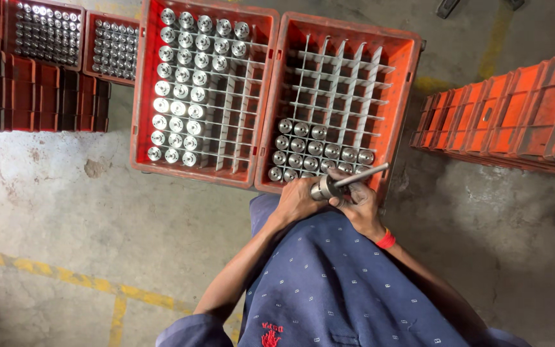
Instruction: The person uses a metal rod to press and arrange small cylindrical metal parts into a grid tray inside a red crate. The person repeatedly taps the parts to align them and then moves the filled tray to a stack of similar crates.
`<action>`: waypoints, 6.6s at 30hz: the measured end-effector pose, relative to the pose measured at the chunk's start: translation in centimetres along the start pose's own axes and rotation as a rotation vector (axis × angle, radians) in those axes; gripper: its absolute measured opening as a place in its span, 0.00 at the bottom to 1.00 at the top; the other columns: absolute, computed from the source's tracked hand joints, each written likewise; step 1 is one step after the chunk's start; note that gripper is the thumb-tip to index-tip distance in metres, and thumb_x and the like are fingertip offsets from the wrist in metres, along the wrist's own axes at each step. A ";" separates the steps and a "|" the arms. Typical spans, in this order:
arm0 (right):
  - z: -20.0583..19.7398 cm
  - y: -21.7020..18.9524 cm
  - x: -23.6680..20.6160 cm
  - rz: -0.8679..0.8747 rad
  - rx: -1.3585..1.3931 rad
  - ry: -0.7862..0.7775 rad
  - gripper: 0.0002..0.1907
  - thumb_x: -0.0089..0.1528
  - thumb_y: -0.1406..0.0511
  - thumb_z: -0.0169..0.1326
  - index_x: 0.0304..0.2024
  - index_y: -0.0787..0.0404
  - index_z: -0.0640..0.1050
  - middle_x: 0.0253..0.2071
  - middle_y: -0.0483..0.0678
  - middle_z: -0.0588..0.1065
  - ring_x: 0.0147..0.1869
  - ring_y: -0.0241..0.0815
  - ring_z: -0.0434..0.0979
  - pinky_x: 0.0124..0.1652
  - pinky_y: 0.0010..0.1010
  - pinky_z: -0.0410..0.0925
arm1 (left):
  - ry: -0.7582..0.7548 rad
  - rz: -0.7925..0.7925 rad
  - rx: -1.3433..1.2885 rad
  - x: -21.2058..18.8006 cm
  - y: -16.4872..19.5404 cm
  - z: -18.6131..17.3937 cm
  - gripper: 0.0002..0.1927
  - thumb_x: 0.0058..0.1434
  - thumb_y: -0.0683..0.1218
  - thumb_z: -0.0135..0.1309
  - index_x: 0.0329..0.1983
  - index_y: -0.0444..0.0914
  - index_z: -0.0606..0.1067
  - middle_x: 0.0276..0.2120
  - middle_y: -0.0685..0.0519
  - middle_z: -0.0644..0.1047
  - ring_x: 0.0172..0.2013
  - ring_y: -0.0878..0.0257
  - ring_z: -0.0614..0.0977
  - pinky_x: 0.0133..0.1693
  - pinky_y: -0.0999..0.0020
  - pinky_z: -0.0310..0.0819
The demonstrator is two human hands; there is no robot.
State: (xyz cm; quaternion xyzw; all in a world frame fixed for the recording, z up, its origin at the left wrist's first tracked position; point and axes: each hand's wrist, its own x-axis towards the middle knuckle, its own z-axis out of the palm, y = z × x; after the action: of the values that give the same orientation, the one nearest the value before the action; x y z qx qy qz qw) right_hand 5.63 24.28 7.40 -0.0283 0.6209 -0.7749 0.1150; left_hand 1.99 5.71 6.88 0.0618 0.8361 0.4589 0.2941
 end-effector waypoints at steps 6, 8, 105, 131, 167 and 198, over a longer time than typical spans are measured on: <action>-4.5 2.4 -0.6 0.152 0.080 0.022 0.30 0.60 0.68 0.64 0.64 0.69 0.72 0.63 0.51 0.74 0.68 0.42 0.73 0.67 0.33 0.65 | -0.179 0.150 -0.135 1.1 -1.2 0.5 0.29 0.50 0.57 0.66 0.52 0.38 0.77 0.39 0.41 0.83 0.42 0.47 0.86 0.44 0.54 0.78; -5.6 3.7 -0.8 0.167 0.117 0.232 0.27 0.62 0.70 0.62 0.64 0.68 0.74 0.58 0.49 0.77 0.60 0.38 0.75 0.60 0.29 0.67 | -0.132 0.190 -0.078 2.1 -2.2 0.5 0.30 0.54 0.57 0.65 0.56 0.40 0.77 0.41 0.40 0.84 0.43 0.47 0.86 0.46 0.52 0.78; -8.2 7.2 -4.5 0.038 0.238 0.622 0.21 0.67 0.74 0.55 0.63 0.72 0.75 0.50 0.44 0.75 0.54 0.33 0.72 0.58 0.25 0.63 | 0.678 0.483 0.321 12.3 -5.4 -8.7 0.18 0.55 0.34 0.56 0.49 0.40 0.78 0.39 0.47 0.78 0.46 0.46 0.80 0.47 0.49 0.75; -1.5 6.1 -1.7 0.137 0.080 0.480 0.18 0.67 0.69 0.58 0.59 0.70 0.76 0.45 0.41 0.74 0.48 0.30 0.69 0.49 0.22 0.63 | 0.198 0.149 -1.091 9.6 -3.8 -11.8 0.27 0.53 0.57 0.70 0.40 0.36 0.69 0.33 0.50 0.75 0.31 0.62 0.81 0.35 0.63 0.86; -12.8 6.6 -2.7 -0.005 0.229 0.694 0.23 0.63 0.75 0.56 0.62 0.69 0.74 0.50 0.44 0.77 0.51 0.31 0.74 0.57 0.24 0.65 | 0.250 0.769 0.418 14.3 -1.9 7.1 0.32 0.55 0.35 0.56 0.66 0.39 0.69 0.58 0.39 0.74 0.49 0.47 0.80 0.50 0.59 0.79; -3.2 8.4 -3.9 0.156 0.120 0.611 0.20 0.68 0.72 0.57 0.61 0.76 0.75 0.47 0.43 0.73 0.49 0.32 0.69 0.52 0.25 0.61 | 0.473 0.445 -0.921 9.7 -6.6 -20.1 0.20 0.58 0.55 0.65 0.46 0.40 0.73 0.35 0.47 0.82 0.37 0.54 0.85 0.44 0.55 0.83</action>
State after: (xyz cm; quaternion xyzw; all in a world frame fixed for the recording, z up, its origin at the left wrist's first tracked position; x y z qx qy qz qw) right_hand 10.07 26.43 -1.11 0.2602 0.5801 -0.7717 -0.0164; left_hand -15.88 -9.09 5.49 -0.0027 0.5593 0.8289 -0.0087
